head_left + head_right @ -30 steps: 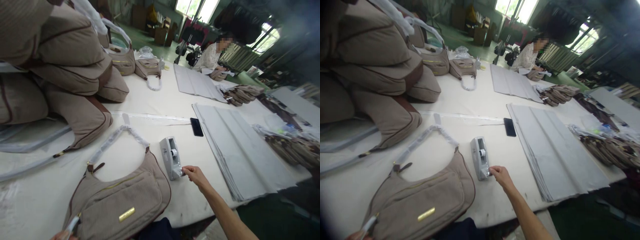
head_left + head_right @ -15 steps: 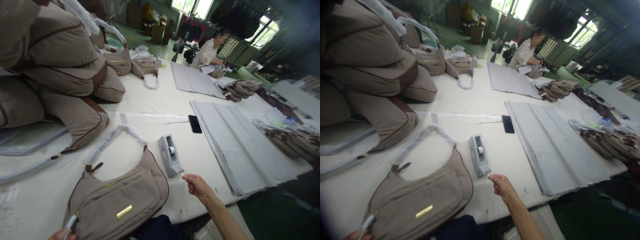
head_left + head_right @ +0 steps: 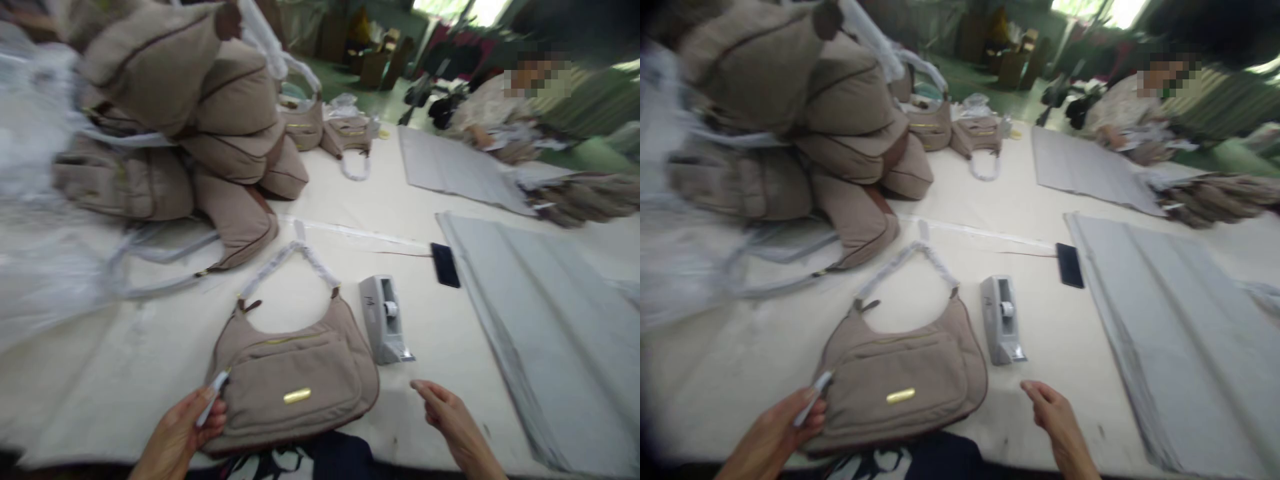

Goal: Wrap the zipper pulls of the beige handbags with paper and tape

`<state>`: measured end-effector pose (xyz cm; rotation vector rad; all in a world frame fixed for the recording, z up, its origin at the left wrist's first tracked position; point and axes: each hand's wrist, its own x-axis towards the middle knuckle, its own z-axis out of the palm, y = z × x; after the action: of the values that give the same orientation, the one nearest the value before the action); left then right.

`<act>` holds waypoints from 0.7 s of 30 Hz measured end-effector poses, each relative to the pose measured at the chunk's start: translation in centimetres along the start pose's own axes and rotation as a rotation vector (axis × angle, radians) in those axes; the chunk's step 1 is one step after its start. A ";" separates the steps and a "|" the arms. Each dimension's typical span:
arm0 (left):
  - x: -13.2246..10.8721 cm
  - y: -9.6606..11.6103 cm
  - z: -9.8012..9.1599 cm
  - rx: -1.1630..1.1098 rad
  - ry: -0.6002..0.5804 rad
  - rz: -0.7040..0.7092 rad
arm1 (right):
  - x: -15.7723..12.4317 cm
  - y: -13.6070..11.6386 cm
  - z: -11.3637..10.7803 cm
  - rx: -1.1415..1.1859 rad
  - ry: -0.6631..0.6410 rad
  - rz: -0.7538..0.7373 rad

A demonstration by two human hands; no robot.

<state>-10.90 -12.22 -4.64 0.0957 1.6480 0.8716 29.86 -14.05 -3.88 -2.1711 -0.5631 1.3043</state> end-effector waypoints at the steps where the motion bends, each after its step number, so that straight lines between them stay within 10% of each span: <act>1: 0.1 -0.2 -0.2 -0.021 -0.058 0.011 | -0.5 -1.2 0.4 -0.033 -0.049 -0.054; 8: 0.5 -0.9 -0.7 -0.082 -0.161 0.073 | -5.6 -11.6 15.6 -0.277 -0.738 -0.142; 12: 0.3 -0.9 -0.7 -0.098 -0.188 0.075 | -7.9 -13.1 24.5 -0.480 -0.879 -0.168; 21: 0.7 -1.0 -1.0 -0.158 -0.251 0.043 | -8.3 -12.3 29.4 -0.730 -0.840 -0.183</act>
<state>-11.61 -13.13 -5.76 0.1262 1.3439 0.9781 -0.98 -2.73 -1.82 -1.8817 -1.7407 2.1180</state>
